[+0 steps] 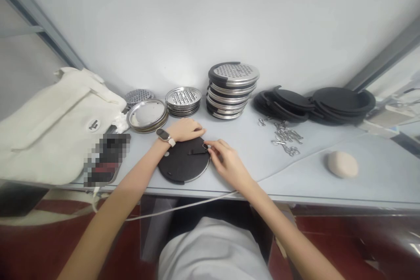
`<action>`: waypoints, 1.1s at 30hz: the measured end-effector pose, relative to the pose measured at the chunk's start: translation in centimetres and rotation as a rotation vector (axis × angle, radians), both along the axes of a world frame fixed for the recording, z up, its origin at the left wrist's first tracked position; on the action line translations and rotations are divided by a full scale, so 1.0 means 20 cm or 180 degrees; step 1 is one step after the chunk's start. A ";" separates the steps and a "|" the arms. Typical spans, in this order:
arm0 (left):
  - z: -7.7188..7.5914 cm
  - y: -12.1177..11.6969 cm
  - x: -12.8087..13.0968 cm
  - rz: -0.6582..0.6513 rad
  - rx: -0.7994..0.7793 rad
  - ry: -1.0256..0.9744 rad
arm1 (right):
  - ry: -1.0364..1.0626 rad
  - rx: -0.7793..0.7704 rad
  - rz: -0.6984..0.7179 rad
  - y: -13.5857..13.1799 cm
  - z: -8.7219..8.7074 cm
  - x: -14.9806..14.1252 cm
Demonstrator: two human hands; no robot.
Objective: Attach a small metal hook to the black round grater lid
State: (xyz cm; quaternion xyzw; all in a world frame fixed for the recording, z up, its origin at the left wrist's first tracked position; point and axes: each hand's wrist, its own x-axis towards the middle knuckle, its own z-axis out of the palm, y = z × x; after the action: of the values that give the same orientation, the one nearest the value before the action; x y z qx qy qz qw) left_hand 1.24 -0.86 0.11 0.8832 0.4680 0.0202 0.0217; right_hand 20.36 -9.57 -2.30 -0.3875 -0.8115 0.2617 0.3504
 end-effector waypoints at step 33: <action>0.01 0.00 0.00 0.0034 -0.0045 -0.0018 | -0.0018 -0.0184 0.0013 0.00 -0.02 0.00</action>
State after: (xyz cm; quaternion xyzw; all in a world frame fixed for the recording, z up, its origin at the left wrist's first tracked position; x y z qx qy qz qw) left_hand 1.24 -0.95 0.25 0.8805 0.4728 0.0195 0.0291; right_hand 20.41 -9.54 -2.73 -0.3966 -0.8054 0.2847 0.3362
